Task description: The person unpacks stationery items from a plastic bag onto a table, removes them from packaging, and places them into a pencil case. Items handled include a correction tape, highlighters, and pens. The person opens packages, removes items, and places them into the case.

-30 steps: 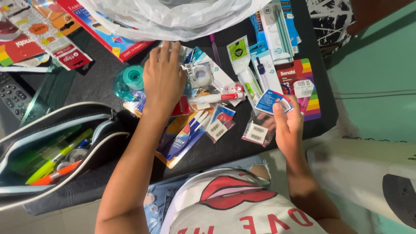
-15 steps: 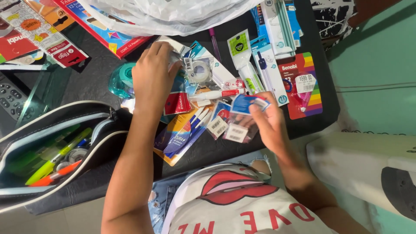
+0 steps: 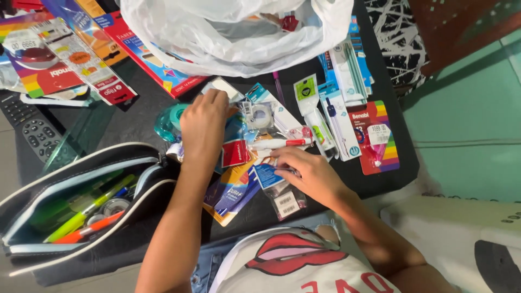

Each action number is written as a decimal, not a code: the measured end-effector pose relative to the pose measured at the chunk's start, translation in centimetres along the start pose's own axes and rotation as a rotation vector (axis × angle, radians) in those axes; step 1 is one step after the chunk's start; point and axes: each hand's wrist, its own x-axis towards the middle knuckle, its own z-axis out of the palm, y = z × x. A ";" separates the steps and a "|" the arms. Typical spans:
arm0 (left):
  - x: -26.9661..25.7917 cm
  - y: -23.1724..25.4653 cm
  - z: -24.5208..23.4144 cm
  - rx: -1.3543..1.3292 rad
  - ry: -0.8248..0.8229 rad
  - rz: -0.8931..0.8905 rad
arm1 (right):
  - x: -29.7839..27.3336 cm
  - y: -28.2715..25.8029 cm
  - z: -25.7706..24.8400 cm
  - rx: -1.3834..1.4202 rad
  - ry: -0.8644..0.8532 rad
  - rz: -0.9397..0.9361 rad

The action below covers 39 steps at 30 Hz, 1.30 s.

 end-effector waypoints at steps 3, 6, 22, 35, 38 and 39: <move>-0.2 0.3 1.0 -0.042 -0.011 -0.004 | 0.8 -1.8 -1.0 -0.086 -0.047 -0.044; 0.0 0.5 1.0 -0.111 -0.036 -0.015 | 0.2 -0.7 -0.3 -0.121 -0.046 -0.077; 2.6 0.3 1.2 -0.189 0.115 -0.074 | -2.5 -0.2 -0.3 -0.124 0.017 -0.028; 4.6 0.7 1.6 -0.032 -0.061 0.021 | 20.4 -3.7 -14.3 -0.086 -0.568 0.399; 4.6 0.7 2.6 0.033 -0.050 0.011 | 28.5 1.5 -11.1 0.100 -0.799 0.411; 4.7 0.6 2.2 0.035 -0.038 0.020 | 31.1 3.6 -9.9 0.157 -0.777 0.495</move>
